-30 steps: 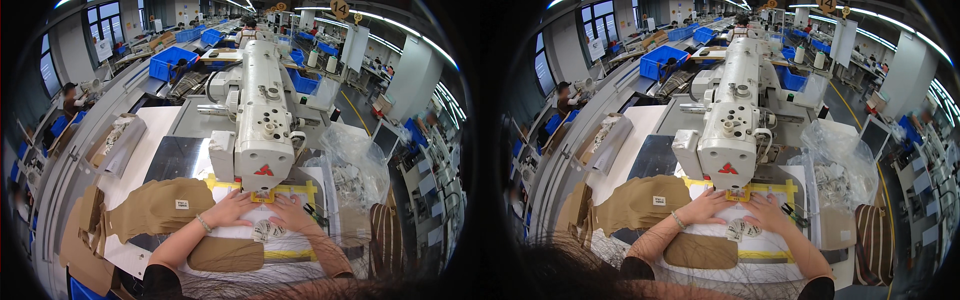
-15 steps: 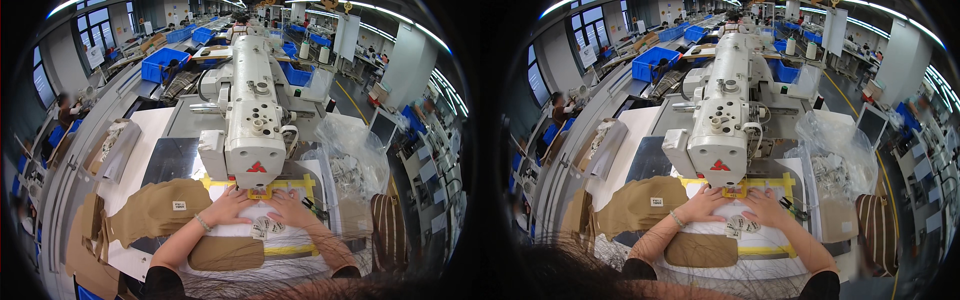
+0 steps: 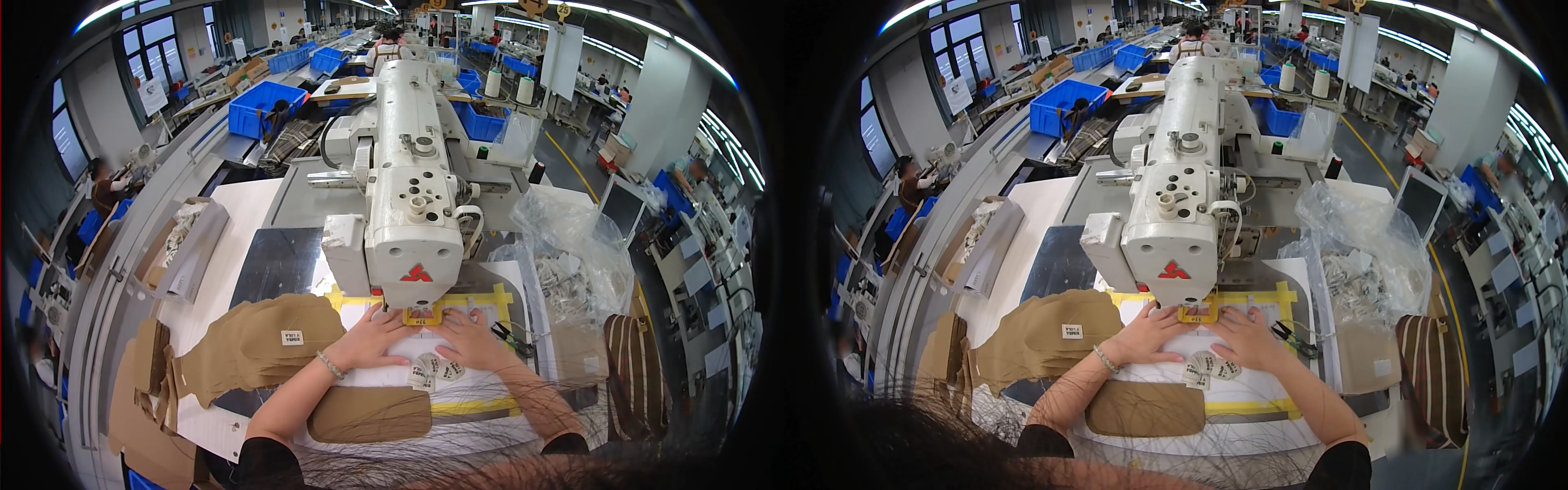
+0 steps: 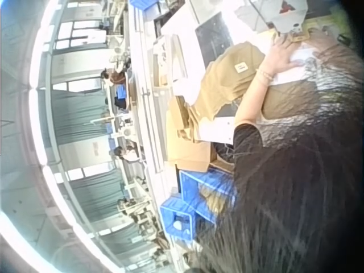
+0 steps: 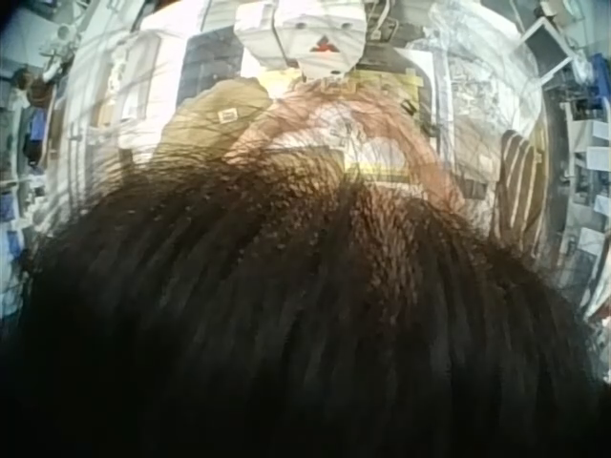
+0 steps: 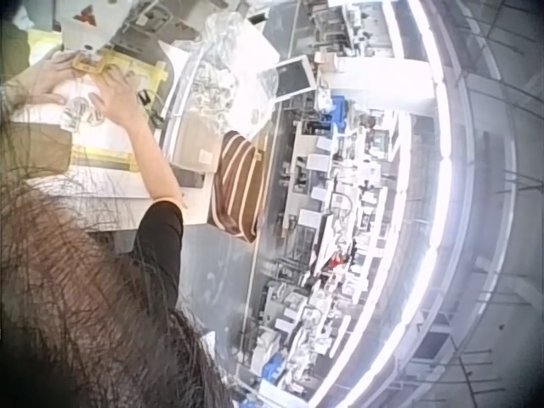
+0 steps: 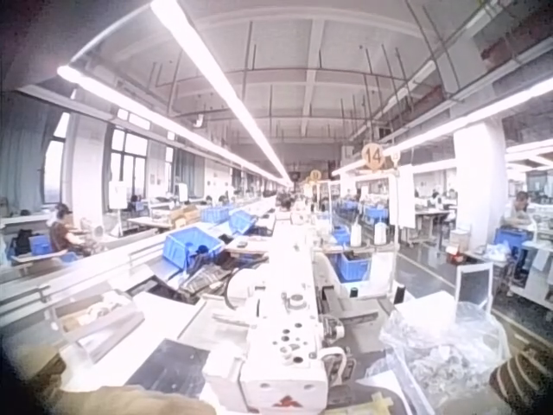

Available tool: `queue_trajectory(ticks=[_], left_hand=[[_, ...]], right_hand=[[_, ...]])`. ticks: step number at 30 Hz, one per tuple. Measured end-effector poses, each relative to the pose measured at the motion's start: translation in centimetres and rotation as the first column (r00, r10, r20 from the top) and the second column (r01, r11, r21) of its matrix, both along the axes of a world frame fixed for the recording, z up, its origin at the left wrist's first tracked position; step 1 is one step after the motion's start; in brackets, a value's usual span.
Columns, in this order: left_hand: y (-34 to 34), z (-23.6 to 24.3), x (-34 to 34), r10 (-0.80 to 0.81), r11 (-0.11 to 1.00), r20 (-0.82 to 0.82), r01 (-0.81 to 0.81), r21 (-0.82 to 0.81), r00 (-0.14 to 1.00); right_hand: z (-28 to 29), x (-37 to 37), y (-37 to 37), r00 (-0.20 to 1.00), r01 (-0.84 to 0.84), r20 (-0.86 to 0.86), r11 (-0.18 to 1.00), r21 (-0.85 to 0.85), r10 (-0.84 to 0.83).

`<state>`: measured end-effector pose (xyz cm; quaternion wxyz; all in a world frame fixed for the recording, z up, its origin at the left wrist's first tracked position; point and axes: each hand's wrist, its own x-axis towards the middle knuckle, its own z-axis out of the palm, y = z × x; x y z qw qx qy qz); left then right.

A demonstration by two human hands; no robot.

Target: Using an industrial sewing machine to sew small leather patches or labels onto fabric components.

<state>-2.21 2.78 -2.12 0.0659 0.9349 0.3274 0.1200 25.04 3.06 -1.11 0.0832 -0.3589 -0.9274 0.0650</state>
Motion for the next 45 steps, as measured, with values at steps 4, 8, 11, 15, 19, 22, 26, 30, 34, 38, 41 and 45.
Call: queue_trajectory(ticks=[4,8,11,15,19,22,26,30,34,38,41,45], left_hand=[[-0.1,-0.1,-0.2,0.003,1.000,-0.007,-0.003,0.003,1.000],[-0.1,0.1,-0.4,0.000,0.999,0.002,0.000,-0.048,1.000],[-0.3,0.3,-1.1,0.007,0.993,0.040,-0.002,-0.120,0.999],[-0.9,1.1,-2.6,0.037,0.981,0.066,-0.024,-0.191,0.997],[-1.2,0.9,-2.5,0.026,0.985,0.043,-0.018,-0.170,0.999],[-1.1,0.5,-1.9,0.000,0.991,0.006,0.001,-0.136,1.000],[-0.4,0.3,-1.3,-0.060,0.993,-0.012,0.058,-0.098,0.998],[0.0,-0.1,-0.8,-0.081,0.993,0.014,0.082,-0.086,0.997],[0.4,0.1,-0.6,-0.110,0.993,-0.007,0.109,-0.033,0.994],[0.6,-0.2,-0.5,-0.121,0.993,0.036,0.121,-0.001,0.992],[0.6,0.1,-0.4,-0.120,0.993,0.026,0.121,-0.012,0.992],[0.8,0.1,-0.4,-0.110,0.994,-0.025,0.109,-0.029,0.994]], right_hand=[[-0.8,0.2,0.3,1.000,-0.006,-0.003,1.000,0.004,0.006],[-0.8,0.5,0.5,0.999,-0.022,-0.027,1.000,-0.011,0.021],[-1.0,1.0,0.8,0.992,-0.028,-0.120,0.999,-0.027,0.024],[-0.2,1.1,0.2,0.974,-0.085,-0.211,0.996,0.001,0.083],[0.1,-0.2,-0.8,0.941,-0.199,-0.261,0.976,0.083,0.214],[-0.9,-0.1,-0.9,0.964,-0.152,-0.199,0.980,0.128,0.175],[-1.4,0.9,-0.4,0.978,-0.025,-0.199,0.978,0.206,0.067],[-1.7,1.0,-0.2,0.990,-0.003,-0.140,0.979,0.206,0.033],[-1.5,0.5,0.0,0.997,0.005,-0.075,0.992,0.129,0.005],[-1.6,0.6,0.7,0.998,-0.009,-0.058,0.991,0.135,0.017],[-1.4,0.7,0.7,0.998,-0.014,-0.059,0.995,0.094,0.019],[-1.2,0.7,0.8,0.998,-0.012,-0.060,0.997,0.072,0.016]])
